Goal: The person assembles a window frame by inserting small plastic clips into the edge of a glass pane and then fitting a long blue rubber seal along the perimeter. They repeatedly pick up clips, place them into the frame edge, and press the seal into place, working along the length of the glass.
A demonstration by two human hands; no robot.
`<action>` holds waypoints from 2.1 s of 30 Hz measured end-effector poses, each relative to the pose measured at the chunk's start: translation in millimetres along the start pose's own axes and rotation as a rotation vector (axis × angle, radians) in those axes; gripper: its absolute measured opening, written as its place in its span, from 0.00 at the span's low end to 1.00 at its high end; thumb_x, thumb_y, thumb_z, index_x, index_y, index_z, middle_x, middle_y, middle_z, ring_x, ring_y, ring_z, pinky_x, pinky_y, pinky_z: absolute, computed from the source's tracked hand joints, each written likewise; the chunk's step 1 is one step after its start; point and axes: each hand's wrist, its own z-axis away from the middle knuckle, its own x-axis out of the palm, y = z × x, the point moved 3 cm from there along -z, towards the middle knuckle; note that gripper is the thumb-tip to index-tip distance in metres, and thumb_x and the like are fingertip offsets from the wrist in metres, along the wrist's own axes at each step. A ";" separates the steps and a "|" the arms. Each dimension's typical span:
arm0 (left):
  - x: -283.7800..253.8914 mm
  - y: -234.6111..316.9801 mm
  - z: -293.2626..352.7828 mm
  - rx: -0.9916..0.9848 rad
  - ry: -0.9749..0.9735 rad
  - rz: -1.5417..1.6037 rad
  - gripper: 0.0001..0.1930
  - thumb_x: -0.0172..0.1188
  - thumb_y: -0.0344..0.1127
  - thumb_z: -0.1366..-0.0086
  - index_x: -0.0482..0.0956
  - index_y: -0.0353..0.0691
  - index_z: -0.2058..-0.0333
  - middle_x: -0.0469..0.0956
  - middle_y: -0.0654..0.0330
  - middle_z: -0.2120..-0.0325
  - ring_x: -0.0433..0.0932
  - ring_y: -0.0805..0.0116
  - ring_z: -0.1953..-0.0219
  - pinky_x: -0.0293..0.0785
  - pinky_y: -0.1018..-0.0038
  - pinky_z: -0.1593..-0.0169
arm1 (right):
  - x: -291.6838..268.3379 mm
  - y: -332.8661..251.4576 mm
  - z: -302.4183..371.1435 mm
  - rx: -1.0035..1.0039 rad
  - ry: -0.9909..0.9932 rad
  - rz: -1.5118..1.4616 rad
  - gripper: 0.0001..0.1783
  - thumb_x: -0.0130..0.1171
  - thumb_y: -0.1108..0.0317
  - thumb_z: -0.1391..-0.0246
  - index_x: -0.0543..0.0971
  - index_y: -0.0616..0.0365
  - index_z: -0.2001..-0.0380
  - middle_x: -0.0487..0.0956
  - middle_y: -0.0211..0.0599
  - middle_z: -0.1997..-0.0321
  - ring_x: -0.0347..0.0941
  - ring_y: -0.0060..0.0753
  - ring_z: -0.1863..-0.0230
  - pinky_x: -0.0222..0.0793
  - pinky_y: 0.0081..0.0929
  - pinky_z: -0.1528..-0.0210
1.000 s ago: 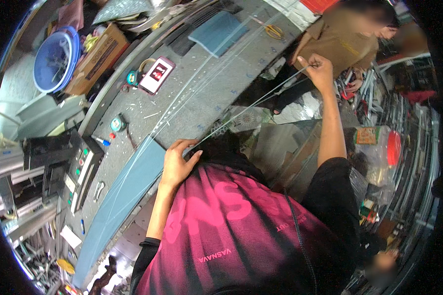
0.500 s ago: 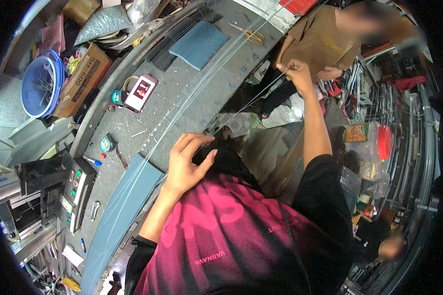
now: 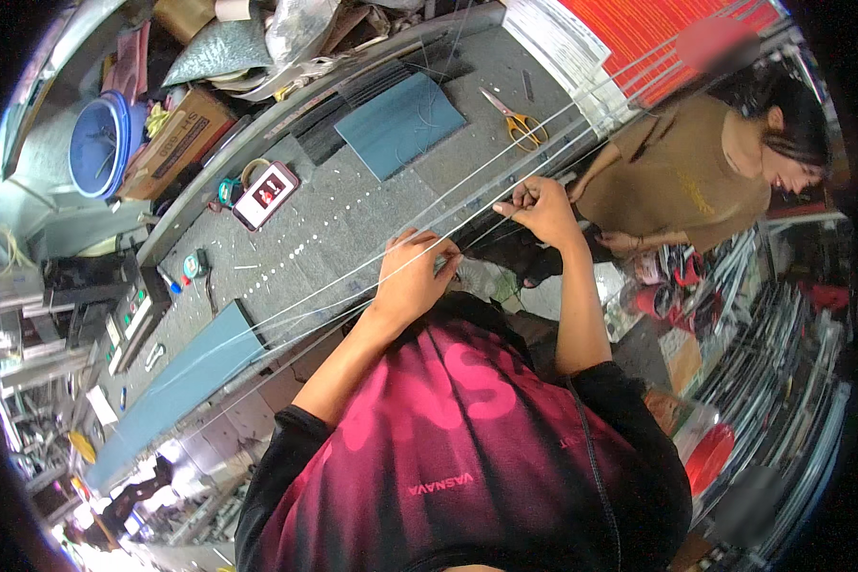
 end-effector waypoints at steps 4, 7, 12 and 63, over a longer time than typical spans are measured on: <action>16.2 -2.7 -20.2 -0.213 -0.083 0.123 0.10 0.74 0.43 0.30 0.91 0.42 0.60 0.91 0.51 0.65 0.91 0.45 0.59 0.85 0.52 0.52 | 4.0 10.9 -10.2 -0.115 -0.041 0.006 0.24 0.87 0.59 0.46 0.78 0.60 0.72 0.77 0.30 0.73 0.70 0.25 0.69 0.71 0.32 0.63; 17.4 -2.2 -27.8 -0.248 -0.158 0.108 0.14 0.74 0.47 0.31 0.93 0.41 0.60 0.90 0.46 0.67 0.90 0.40 0.59 0.84 0.48 0.52 | 13.0 20.5 -19.2 -0.094 -0.088 -0.075 0.24 0.86 0.62 0.44 0.76 0.60 0.73 0.73 0.27 0.74 0.66 0.23 0.69 0.67 0.30 0.63; 4.8 9.1 -30.0 -0.294 0.027 0.197 0.13 0.68 0.43 0.28 0.87 0.37 0.58 0.88 0.40 0.64 0.87 0.33 0.57 0.82 0.45 0.51 | 16.8 45.0 -31.8 -0.155 -0.125 -0.157 0.22 0.81 0.68 0.37 0.74 0.57 0.71 0.68 0.21 0.75 0.60 0.16 0.72 0.59 0.25 0.68; -122.3 -25.9 -94.7 -0.285 -0.201 0.272 0.05 0.65 0.28 0.19 0.83 0.33 0.58 0.79 0.71 0.71 0.71 0.84 0.67 0.66 0.79 0.63 | -208.9 208.6 87.6 0.553 1.060 -0.435 0.24 0.83 0.51 0.39 0.88 0.63 0.55 0.86 0.33 0.60 0.77 0.28 0.62 0.70 0.32 0.57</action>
